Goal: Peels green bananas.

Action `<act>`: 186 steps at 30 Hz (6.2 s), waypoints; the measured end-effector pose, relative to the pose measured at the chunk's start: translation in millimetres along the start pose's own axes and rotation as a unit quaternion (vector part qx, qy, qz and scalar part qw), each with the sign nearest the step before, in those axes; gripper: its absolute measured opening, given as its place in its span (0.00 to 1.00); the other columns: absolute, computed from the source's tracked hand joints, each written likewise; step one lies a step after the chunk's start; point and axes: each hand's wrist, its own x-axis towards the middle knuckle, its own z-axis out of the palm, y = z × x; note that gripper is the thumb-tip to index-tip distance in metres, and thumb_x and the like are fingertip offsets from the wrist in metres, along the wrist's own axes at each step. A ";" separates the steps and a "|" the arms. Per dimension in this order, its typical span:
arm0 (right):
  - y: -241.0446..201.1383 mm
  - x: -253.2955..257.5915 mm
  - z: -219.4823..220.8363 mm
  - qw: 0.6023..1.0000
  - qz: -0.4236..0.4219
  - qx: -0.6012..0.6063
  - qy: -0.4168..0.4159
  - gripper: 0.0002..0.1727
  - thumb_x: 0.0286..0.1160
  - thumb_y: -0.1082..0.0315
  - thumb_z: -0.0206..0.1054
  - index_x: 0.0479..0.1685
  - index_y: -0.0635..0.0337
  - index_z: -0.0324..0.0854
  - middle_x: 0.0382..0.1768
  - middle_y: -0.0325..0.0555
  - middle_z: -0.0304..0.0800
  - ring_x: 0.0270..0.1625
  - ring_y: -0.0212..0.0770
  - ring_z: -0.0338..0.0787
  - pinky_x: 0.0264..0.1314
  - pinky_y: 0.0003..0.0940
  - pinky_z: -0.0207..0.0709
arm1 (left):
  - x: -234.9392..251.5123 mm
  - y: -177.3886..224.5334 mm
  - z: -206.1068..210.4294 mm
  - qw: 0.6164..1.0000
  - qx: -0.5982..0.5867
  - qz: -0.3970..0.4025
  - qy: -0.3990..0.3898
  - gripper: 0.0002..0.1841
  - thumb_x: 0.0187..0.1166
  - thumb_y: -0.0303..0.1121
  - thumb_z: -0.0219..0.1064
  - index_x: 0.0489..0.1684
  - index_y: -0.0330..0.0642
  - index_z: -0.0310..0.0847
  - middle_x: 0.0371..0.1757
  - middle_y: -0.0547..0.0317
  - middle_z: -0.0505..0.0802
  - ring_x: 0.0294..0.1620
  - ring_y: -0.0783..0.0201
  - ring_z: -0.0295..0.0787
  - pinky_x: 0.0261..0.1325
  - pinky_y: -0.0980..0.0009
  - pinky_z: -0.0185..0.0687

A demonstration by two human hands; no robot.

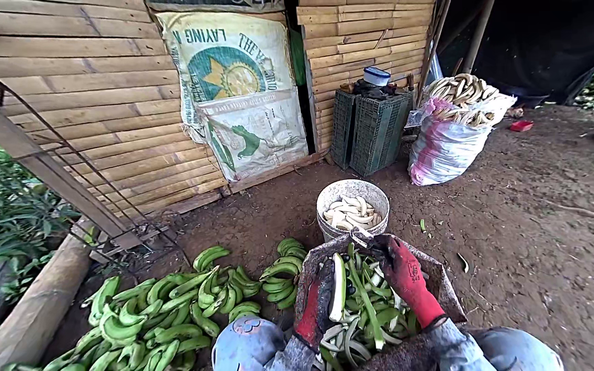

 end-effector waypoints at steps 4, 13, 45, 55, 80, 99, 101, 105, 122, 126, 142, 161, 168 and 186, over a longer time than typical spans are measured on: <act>-14.9 -50.0 20.4 0.990 -0.127 0.030 -0.061 0.20 0.71 0.60 0.69 0.60 0.56 0.89 0.51 0.55 0.93 0.51 0.55 0.94 0.52 0.53 0.87 | 18.7 11.5 -1.7 0.990 -0.100 0.093 0.019 0.23 0.96 0.38 0.36 0.79 0.36 0.65 0.50 0.52 0.90 0.44 0.63 0.91 0.50 0.68 0.90; -1.1 -7.5 -4.2 0.996 0.061 -0.051 -0.049 0.26 0.75 0.68 0.64 0.74 0.67 0.78 0.66 0.69 0.84 0.65 0.66 0.87 0.68 0.61 0.78 | 6.7 -0.8 -17.5 0.993 0.108 -0.020 -0.048 0.22 0.95 0.40 0.44 0.68 0.31 0.75 0.49 0.46 0.92 0.43 0.59 0.92 0.49 0.62 0.90; -5.1 -43.4 37.8 0.967 -0.253 -0.031 0.005 0.18 0.64 0.57 0.71 0.52 0.52 0.93 0.46 0.53 0.95 0.51 0.57 0.95 0.52 0.53 0.87 | 11.2 -2.1 -8.4 0.991 -0.010 0.083 0.104 0.16 0.95 0.34 0.44 0.59 0.37 0.77 0.36 0.58 0.86 0.30 0.72 0.84 0.38 0.77 0.84; 5.9 -17.6 22.3 0.997 0.024 0.052 0.058 0.22 0.74 0.65 0.67 0.64 0.69 0.85 0.55 0.65 0.91 0.57 0.60 0.92 0.64 0.54 0.83 | 22.4 39.3 27.0 0.950 0.119 0.216 0.192 0.21 0.95 0.35 0.42 0.68 0.34 0.79 0.44 0.56 0.88 0.33 0.71 0.83 0.39 0.72 0.83; 14.3 -87.3 60.8 0.897 0.300 0.082 -0.315 0.26 0.94 0.55 0.48 0.75 0.67 0.74 0.63 0.67 0.86 0.68 0.59 0.86 0.74 0.56 0.73 | 21.8 -82.8 5.7 0.913 0.360 -0.025 0.193 0.33 0.81 0.41 0.71 0.79 0.26 0.69 0.71 0.33 0.84 0.76 0.45 0.79 0.82 0.51 0.67; 16.4 -73.9 91.5 0.891 0.273 -0.047 -0.359 0.30 0.90 0.53 0.53 0.80 0.67 0.66 0.70 0.65 0.83 0.75 0.57 0.83 0.78 0.54 0.73 | 6.4 -97.0 5.8 0.925 0.321 0.057 0.195 0.33 0.79 0.33 0.72 0.79 0.22 0.66 0.71 0.30 0.84 0.75 0.45 0.80 0.82 0.55 0.69; 16.0 -74.3 91.8 0.890 0.270 -0.060 -0.364 0.31 0.90 0.54 0.53 0.83 0.67 0.64 0.72 0.64 0.82 0.77 0.56 0.82 0.79 0.54 0.72 | -2.5 -97.2 8.6 0.896 0.407 0.097 0.149 0.30 0.79 0.33 0.71 0.76 0.23 0.70 0.69 0.29 0.85 0.74 0.42 0.81 0.81 0.52 0.70; 22.1 -73.9 95.5 0.889 0.257 -0.095 -0.367 0.31 0.88 0.55 0.56 0.83 0.66 0.62 0.69 0.63 0.85 0.74 0.58 0.85 0.76 0.57 0.76 | 4.3 -79.6 21.1 0.879 0.401 0.240 0.093 0.27 0.76 0.30 0.72 0.71 0.23 0.74 0.67 0.34 0.87 0.71 0.47 0.84 0.79 0.58 0.75; -11.8 -4.9 0.4 0.991 -0.081 -0.047 -0.092 0.23 0.73 0.63 0.68 0.67 0.63 0.84 0.59 0.69 0.87 0.59 0.67 0.89 0.60 0.62 0.80 | -0.5 15.3 15.7 0.987 0.111 0.106 0.035 0.21 0.94 0.36 0.42 0.71 0.31 0.74 0.52 0.48 0.89 0.45 0.65 0.89 0.51 0.68 0.87; 7.4 21.3 -12.8 0.997 0.055 -0.033 -0.042 0.25 0.79 0.65 0.62 0.74 0.64 0.78 0.64 0.66 0.86 0.64 0.63 0.89 0.67 0.60 0.78 | -21.3 12.8 36.5 0.989 0.136 0.040 0.042 0.21 0.95 0.36 0.44 0.68 0.31 0.76 0.46 0.52 0.90 0.39 0.70 0.87 0.43 0.76 0.84; -13.8 -45.7 15.5 0.993 -0.111 -0.025 -0.032 0.22 0.67 0.59 0.72 0.58 0.62 0.89 0.50 0.61 0.93 0.51 0.61 0.94 0.50 0.58 0.86 | 28.4 3.2 -3.5 0.995 -0.010 0.095 0.028 0.21 0.95 0.34 0.42 0.74 0.32 0.71 0.53 0.48 0.89 0.48 0.63 0.89 0.55 0.66 0.88; -15.4 -40.7 24.3 0.994 -0.065 -0.060 -0.065 0.22 0.65 0.67 0.71 0.60 0.65 0.88 0.54 0.69 0.89 0.56 0.69 0.91 0.54 0.64 0.82 | 6.1 0.3 17.7 0.987 0.033 0.118 0.104 0.21 0.96 0.34 0.39 0.70 0.32 0.73 0.47 0.54 0.88 0.43 0.69 0.86 0.50 0.73 0.84; -5.1 -10.8 16.5 0.988 0.085 -0.045 -0.123 0.21 0.80 0.66 0.61 0.69 0.66 0.81 0.61 0.66 0.87 0.64 0.63 0.88 0.67 0.60 0.77 | -33.2 4.1 31.2 0.930 0.346 0.107 0.056 0.22 0.91 0.28 0.49 0.77 0.18 0.68 0.75 0.27 0.80 0.81 0.48 0.74 0.87 0.61 0.60; 3.4 -11.5 18.6 0.998 0.060 0.018 0.000 0.25 0.74 0.69 0.64 0.70 0.70 0.81 0.61 0.67 0.88 0.62 0.63 0.90 0.67 0.57 0.79 | 20.5 -0.6 27.7 0.959 0.185 0.175 0.125 0.21 0.94 0.35 0.46 0.70 0.29 0.76 0.53 0.47 0.89 0.45 0.66 0.85 0.50 0.71 0.83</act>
